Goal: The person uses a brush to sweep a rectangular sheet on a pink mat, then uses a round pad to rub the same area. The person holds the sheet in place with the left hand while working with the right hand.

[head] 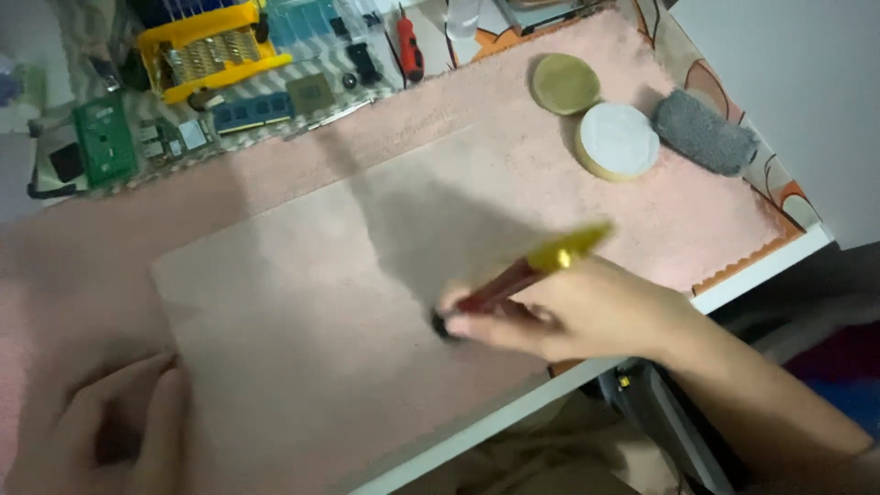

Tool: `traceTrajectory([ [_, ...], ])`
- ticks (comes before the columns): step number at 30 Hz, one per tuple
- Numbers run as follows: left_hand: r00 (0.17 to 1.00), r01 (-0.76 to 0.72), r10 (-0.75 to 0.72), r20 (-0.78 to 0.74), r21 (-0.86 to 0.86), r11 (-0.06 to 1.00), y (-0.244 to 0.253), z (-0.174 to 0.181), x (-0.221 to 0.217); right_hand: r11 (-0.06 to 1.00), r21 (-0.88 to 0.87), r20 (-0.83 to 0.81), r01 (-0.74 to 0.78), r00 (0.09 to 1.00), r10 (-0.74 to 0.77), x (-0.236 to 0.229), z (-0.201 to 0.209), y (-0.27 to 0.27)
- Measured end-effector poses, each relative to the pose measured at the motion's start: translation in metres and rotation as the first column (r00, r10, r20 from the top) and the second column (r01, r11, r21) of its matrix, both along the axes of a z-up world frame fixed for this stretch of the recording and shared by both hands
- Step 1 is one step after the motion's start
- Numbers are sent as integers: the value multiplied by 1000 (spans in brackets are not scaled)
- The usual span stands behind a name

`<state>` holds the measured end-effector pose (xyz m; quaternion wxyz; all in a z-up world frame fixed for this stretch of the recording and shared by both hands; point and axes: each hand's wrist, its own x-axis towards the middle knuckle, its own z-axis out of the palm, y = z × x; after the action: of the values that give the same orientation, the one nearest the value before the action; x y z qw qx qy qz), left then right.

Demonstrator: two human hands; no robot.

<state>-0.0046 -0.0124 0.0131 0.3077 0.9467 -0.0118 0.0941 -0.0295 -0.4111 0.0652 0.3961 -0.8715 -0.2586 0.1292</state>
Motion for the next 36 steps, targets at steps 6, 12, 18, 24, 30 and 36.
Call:
traceTrajectory([
  [6, 991, 110, -120, 53, 167, 980, 12, -4, 6, 931, -189, 340, 312, 910, -236, -1, 1, -27],
  [12, 990, 98, -80, 120, -150, 984, 29, -48, -1, 993, -17, 75, 121, 990, -119, -6, 22, -26],
  [18, 983, 108, -78, 168, -177, 978, 38, -69, -3, 987, 44, 176, 157, 971, -162, 14, -1, -17],
  [24, 986, 114, -85, 140, -207, 972, 28, -54, -6, 935, -146, 254, 324, 926, -281, 25, 0, -41],
  [30, 987, 101, -79, 137, -161, 982, 27, -52, -8, 997, -13, 27, 78, 997, -78, 35, 13, -26],
  [36, 987, 110, -96, 128, -107, 988, 33, -53, -4, 936, -32, 187, 350, 922, -338, 51, 12, -10],
])
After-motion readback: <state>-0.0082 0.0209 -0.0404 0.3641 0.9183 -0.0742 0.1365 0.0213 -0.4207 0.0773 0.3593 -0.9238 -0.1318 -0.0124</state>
